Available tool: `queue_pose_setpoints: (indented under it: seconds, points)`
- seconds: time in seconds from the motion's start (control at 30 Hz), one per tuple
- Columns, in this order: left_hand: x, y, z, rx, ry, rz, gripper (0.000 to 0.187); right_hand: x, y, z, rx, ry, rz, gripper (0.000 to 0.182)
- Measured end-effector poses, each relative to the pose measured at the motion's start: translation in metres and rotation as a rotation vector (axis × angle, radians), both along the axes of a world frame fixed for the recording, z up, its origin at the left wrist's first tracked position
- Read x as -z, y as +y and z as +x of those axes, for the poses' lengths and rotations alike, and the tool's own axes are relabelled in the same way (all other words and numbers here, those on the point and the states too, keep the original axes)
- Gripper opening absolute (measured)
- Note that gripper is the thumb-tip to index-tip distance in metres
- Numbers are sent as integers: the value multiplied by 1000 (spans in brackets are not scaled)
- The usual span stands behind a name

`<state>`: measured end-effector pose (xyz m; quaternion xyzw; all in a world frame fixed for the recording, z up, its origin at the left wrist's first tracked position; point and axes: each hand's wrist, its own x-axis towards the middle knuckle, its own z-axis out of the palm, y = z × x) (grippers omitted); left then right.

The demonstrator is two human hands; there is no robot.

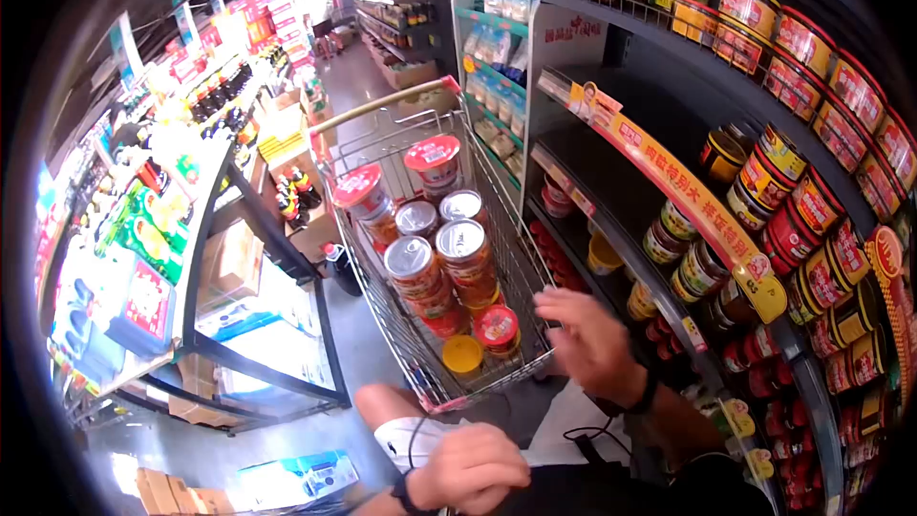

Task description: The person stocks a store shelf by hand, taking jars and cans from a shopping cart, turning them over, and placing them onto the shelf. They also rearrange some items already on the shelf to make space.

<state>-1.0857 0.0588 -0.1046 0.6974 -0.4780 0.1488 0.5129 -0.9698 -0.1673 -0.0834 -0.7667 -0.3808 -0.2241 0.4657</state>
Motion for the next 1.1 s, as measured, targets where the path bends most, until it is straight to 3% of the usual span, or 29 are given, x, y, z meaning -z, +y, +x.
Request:
queue_pose_setpoints:
  seconds: [0.03,0.13,0.3,0.37,0.43,0.5,0.53,0.6,0.63,0.7,0.77,0.8,0.9,1.0,1.1]
  points:
    - [23,-12,-6,-53,115,134,24,30,2,11,9,-6,-197,31]
    - [94,-29,-8,-49,362,619,20,124,5,20,-5,41,-412,40]
    - [268,-27,-5,-198,981,371,21,185,4,17,-21,5,-737,47]
    - [324,-27,-1,-275,1135,413,26,185,4,16,1,21,-698,42]
    - [313,-28,15,-146,912,708,27,187,3,23,-52,76,-726,41]
    - [315,-34,24,3,854,1022,27,188,2,26,-47,61,-702,37]
    - [311,-35,31,145,884,977,27,188,2,28,-42,54,-693,37]
    - [338,-42,23,206,829,908,26,197,1,36,-46,57,-642,34]
    - [360,-51,19,123,733,898,26,198,1,41,-50,64,-661,35]
    - [349,-63,19,142,622,1056,27,197,-1,48,-54,71,-701,37]
    - [309,-74,17,27,771,1077,29,199,-3,61,-65,51,-705,36]
    - [271,-74,18,-29,753,985,31,201,-4,67,-68,43,-704,36]
    - [268,-68,17,-40,857,520,31,210,-5,86,-61,29,-709,33]
    - [308,-55,8,-182,883,591,29,209,-4,103,-79,51,-713,30]
    - [333,-48,-1,-106,808,940,25,209,0,117,-69,94,-736,29]
